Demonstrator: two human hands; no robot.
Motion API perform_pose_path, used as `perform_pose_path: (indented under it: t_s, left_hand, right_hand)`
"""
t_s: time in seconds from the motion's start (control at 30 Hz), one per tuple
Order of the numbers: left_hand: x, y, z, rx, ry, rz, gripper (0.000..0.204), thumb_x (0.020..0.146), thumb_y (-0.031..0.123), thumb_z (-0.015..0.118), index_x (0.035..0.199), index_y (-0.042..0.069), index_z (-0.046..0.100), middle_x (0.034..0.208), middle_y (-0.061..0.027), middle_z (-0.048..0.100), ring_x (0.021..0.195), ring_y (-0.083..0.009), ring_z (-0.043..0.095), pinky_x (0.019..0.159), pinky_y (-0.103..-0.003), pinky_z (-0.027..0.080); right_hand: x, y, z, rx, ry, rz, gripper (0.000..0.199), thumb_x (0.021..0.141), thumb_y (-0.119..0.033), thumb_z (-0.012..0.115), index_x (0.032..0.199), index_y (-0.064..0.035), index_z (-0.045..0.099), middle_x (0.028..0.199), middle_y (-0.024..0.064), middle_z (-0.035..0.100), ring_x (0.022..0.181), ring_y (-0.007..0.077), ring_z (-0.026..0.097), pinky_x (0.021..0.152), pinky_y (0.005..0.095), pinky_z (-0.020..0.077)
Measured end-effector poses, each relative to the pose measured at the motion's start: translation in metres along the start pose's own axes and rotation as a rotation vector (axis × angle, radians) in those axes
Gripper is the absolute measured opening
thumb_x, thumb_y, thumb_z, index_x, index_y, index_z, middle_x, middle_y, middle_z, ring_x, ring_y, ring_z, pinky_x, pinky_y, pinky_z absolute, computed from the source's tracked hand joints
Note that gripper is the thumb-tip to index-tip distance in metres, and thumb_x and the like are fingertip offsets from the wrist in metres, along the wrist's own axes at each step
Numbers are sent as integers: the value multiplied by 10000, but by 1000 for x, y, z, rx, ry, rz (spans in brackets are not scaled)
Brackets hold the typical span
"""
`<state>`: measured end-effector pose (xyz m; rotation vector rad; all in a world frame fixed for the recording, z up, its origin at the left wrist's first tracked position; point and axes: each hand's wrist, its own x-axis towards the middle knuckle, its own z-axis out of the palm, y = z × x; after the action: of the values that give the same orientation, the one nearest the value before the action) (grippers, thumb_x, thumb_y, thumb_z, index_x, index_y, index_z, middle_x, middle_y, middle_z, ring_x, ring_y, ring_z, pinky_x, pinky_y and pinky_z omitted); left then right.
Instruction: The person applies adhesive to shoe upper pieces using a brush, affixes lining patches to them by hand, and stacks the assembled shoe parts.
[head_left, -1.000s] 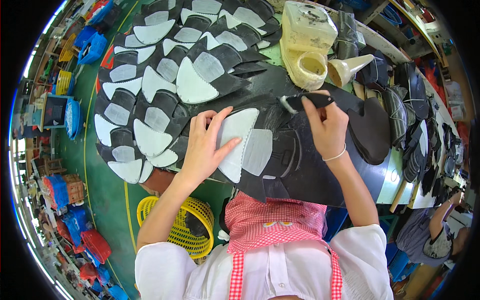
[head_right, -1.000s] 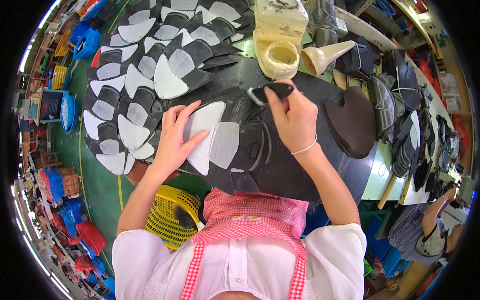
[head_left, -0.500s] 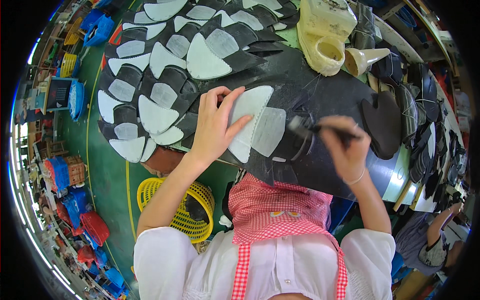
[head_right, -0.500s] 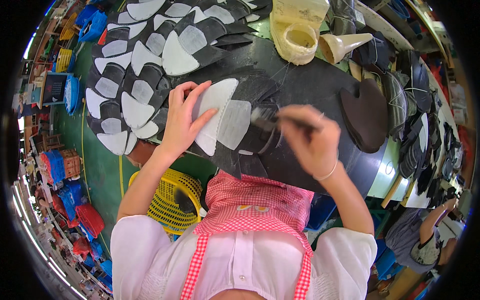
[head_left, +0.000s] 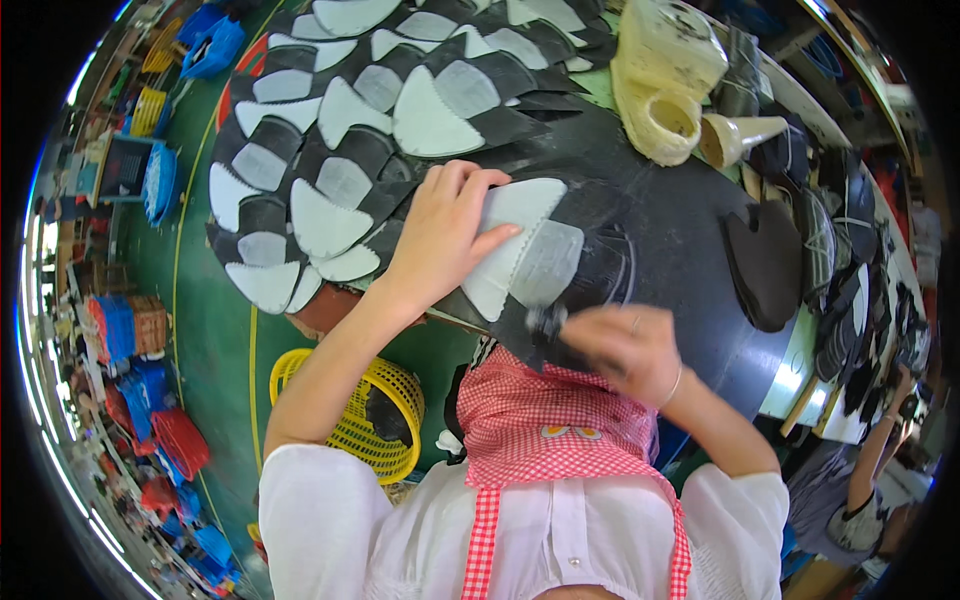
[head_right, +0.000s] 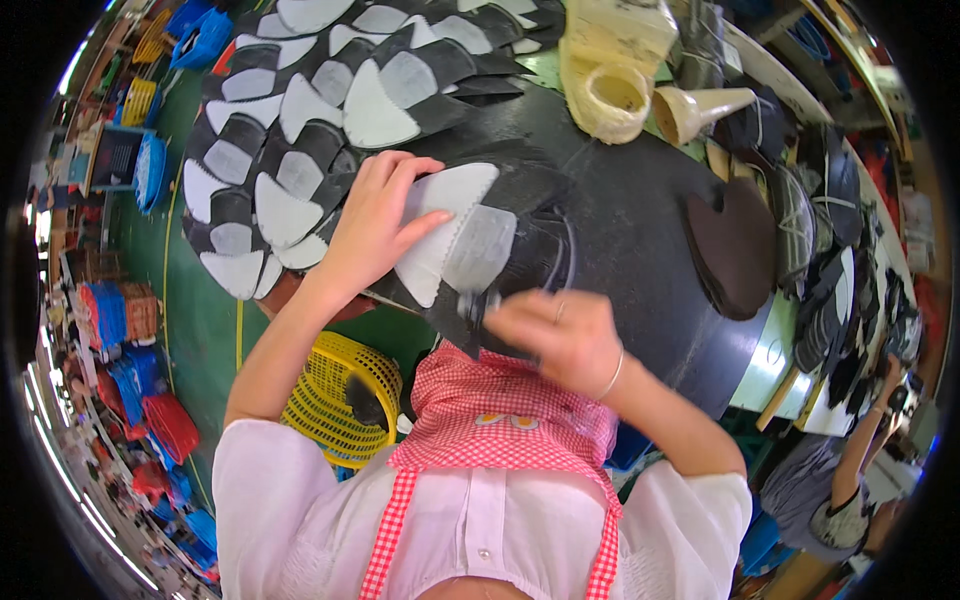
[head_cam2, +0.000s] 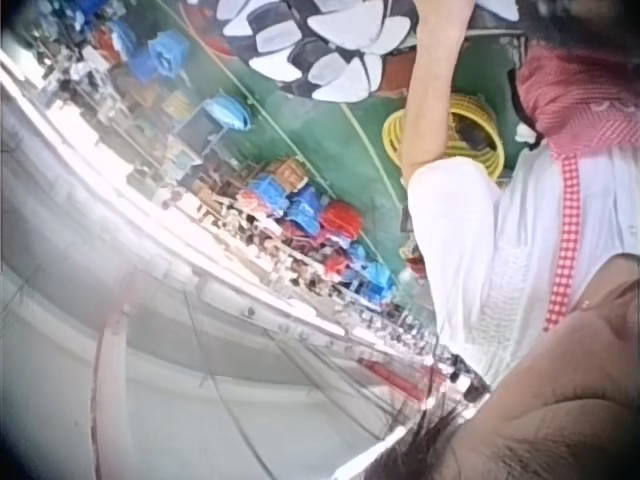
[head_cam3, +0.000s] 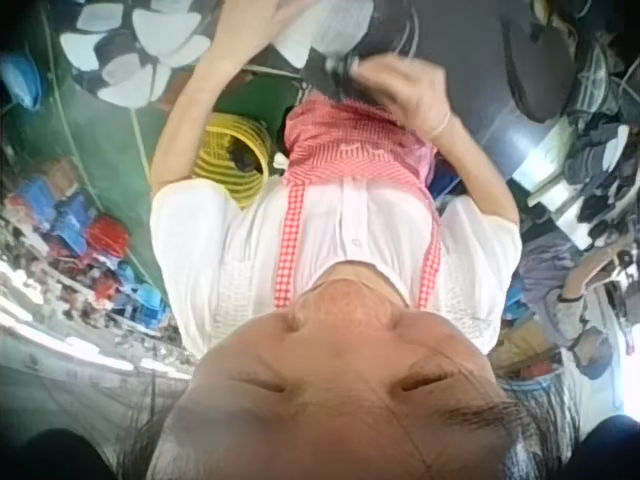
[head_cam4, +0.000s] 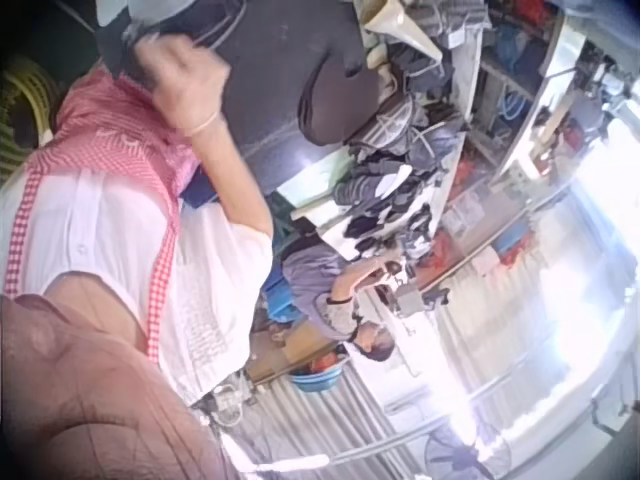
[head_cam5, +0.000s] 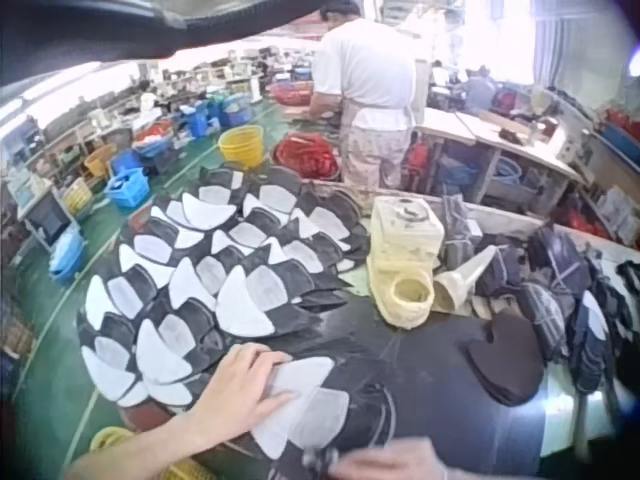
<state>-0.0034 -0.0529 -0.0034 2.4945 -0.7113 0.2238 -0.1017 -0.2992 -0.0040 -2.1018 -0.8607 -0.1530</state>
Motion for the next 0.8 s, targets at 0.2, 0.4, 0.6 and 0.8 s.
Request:
perform_pose_path:
  t_s: [0.2, 0.4, 0.6, 0.8]
  left_hand:
    - [17, -3, -12, -140, -116, 70, 397, 700, 137, 776, 970, 60, 496, 939, -121, 541, 939, -326, 531, 821, -404, 446]
    - [23, -31, -33, -572, 75, -108, 361, 825, 136, 710, 1096, 81, 479, 1035, -54, 589, 845, -158, 600, 766, -332, 498]
    - [94, -213, -119, -493, 861, -314, 582, 805, 131, 741, 1310, 40, 468, 1252, -128, 565, 1116, -205, 574, 963, -319, 452]
    - [121, -265, -100, 464, 744, -87, 531, 823, 208, 706, 1299, 77, 507, 1230, -169, 585, 1118, -345, 553, 951, -447, 417]
  right_hand:
    - [15, -8, -35, 413, 58, 147, 157, 742, 33, 686, 893, -9, 686, 775, 115, 699, 675, 243, 680, 597, 310, 525]
    - [6, 6, -67, 589, 477, 558, 79, 884, -6, 571, 962, -4, 581, 739, 34, 566, 448, 44, 405, 411, 192, 290]
    - [39, 70, -97, 205, 663, 622, 105, 927, -65, 610, 1024, -26, 608, 687, -46, 499, 463, 12, 353, 427, 186, 251]
    - [72, 116, -93, -142, 579, 562, 96, 923, -117, 649, 931, -22, 662, 691, -37, 551, 525, 33, 413, 467, 216, 297]
